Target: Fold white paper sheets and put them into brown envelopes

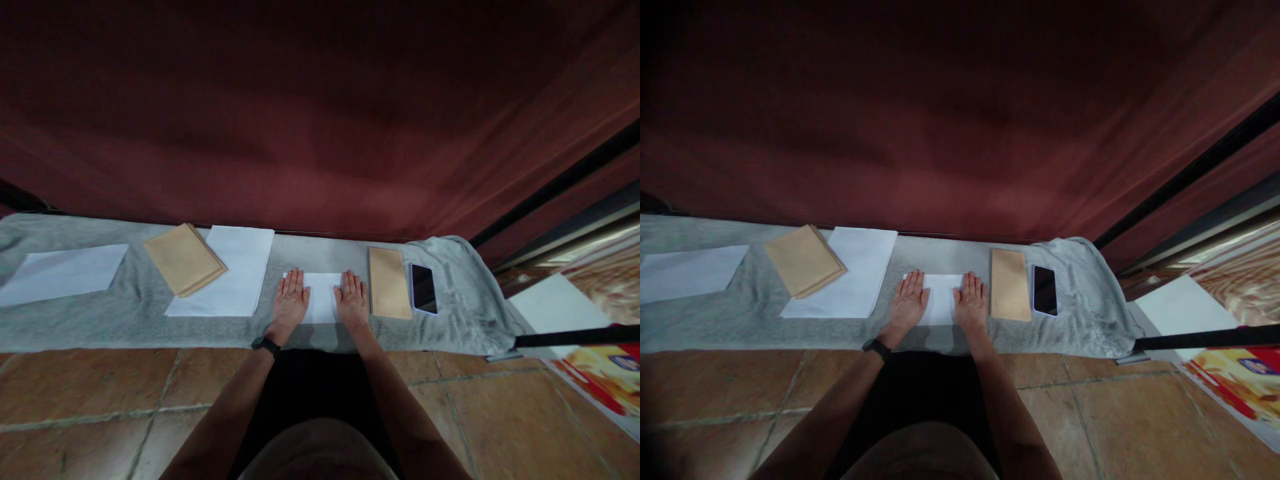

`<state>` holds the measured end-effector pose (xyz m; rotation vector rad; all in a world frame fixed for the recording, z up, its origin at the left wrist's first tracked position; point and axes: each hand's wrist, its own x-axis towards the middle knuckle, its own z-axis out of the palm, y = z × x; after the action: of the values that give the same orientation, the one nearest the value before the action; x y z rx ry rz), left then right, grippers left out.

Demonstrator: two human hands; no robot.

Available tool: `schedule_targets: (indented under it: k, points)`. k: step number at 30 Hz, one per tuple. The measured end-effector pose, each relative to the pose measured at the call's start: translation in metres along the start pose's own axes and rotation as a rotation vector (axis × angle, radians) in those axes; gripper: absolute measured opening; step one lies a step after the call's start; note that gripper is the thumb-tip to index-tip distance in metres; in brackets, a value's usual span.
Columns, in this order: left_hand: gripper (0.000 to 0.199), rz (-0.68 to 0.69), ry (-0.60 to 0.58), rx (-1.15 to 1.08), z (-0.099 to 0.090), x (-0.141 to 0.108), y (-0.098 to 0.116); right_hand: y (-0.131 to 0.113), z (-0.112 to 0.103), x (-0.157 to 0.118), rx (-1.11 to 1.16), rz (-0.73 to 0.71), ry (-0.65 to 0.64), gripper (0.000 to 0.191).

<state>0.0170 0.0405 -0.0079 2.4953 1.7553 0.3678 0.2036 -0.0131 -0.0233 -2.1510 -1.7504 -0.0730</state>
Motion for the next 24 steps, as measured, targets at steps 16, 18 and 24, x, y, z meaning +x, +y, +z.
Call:
schedule_targets:
  k: [16, 18, 24]
  points:
    - [0.059, 0.008, -0.032, 0.022, -0.008, -0.004, -0.002, -0.075, 0.006, 0.004, 0.128, -0.11, -0.125, 0.054]
    - [0.059, 0.005, -0.031, 0.023, -0.007, -0.004, -0.002, -0.073, 0.009, 0.004, 0.113, -0.106, -0.122, 0.054]
    - [0.06, -0.013, -0.02, 0.03, -0.002, -0.003, -0.003, -0.049, 0.011, 0.005, 0.086, -0.065, -0.057, 0.053]
